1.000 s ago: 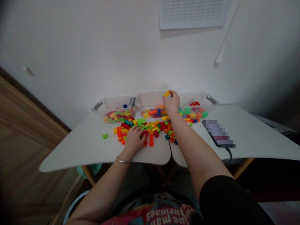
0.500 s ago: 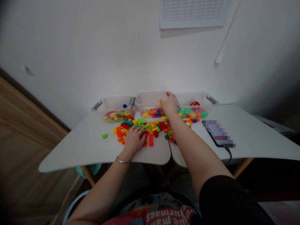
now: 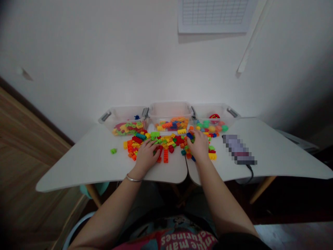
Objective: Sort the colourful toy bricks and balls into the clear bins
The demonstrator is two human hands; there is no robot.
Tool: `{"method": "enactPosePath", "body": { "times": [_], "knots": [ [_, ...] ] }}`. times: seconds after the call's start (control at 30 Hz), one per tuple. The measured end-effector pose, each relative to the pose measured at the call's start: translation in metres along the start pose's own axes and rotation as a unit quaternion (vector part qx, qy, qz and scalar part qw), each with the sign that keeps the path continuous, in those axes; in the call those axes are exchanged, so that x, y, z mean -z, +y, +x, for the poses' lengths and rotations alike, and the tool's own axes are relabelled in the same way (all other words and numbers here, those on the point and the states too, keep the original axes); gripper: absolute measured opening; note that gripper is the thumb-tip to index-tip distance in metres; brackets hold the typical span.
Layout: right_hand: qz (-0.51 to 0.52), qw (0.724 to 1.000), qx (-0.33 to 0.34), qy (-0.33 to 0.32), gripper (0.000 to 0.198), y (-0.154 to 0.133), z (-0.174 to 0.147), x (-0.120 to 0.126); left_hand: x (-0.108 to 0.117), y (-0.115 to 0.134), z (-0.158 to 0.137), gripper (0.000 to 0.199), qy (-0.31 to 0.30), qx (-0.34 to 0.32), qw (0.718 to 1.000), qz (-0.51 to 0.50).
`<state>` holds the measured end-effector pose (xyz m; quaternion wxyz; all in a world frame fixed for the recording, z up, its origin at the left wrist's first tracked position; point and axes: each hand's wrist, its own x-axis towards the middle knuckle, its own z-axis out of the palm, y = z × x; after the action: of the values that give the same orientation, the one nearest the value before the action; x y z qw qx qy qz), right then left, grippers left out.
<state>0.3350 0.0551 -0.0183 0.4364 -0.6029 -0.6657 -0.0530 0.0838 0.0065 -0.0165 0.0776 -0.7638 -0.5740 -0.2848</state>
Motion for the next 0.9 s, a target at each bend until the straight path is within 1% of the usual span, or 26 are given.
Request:
{"method": "enactPosePath", "body": {
  "times": [0.07, 0.2, 0.27, 0.37, 0.53, 0.7, 0.8, 0.9],
  "knots": [
    [-0.049, 0.998, 0.027, -0.038, 0.038, 0.008, -0.006, -0.004, 0.001, 0.0, 0.0, 0.024, -0.003, 0.001, 1.0, 0.0],
    [-0.104, 0.991, 0.072, -0.039, 0.034, 0.009, -0.011, -0.01, -0.001, -0.001, 0.0, 0.024, -0.002, -0.002, 1.0, 0.0],
    [-0.128, 0.987, 0.081, -0.046, 0.033, 0.005, -0.011, -0.011, -0.002, -0.001, 0.0, 0.025, 0.002, -0.003, 1.0, 0.001],
    [-0.157, 0.981, 0.082, -0.08, 0.03, -0.001, -0.011, -0.009, -0.002, 0.0, -0.001, 0.026, 0.001, 0.001, 1.0, 0.006],
    [-0.138, 0.983, 0.06, -0.105, 0.027, -0.001, -0.008, -0.005, -0.002, 0.001, 0.0, 0.026, -0.007, 0.004, 1.0, 0.009],
    [-0.083, 0.992, 0.027, -0.088, 0.028, 0.002, -0.005, -0.005, -0.003, 0.0, 0.0, 0.026, -0.007, 0.002, 1.0, 0.012],
    [-0.09, 0.991, 0.019, -0.101, 0.027, 0.001, -0.005, -0.004, -0.005, -0.002, -0.001, 0.025, 0.003, -0.006, 1.0, 0.014],
    [-0.115, 0.985, 0.035, -0.127, 0.035, -0.004, -0.006, -0.002, -0.007, -0.003, -0.001, 0.025, 0.01, -0.008, 1.0, 0.018]
  ]
}}
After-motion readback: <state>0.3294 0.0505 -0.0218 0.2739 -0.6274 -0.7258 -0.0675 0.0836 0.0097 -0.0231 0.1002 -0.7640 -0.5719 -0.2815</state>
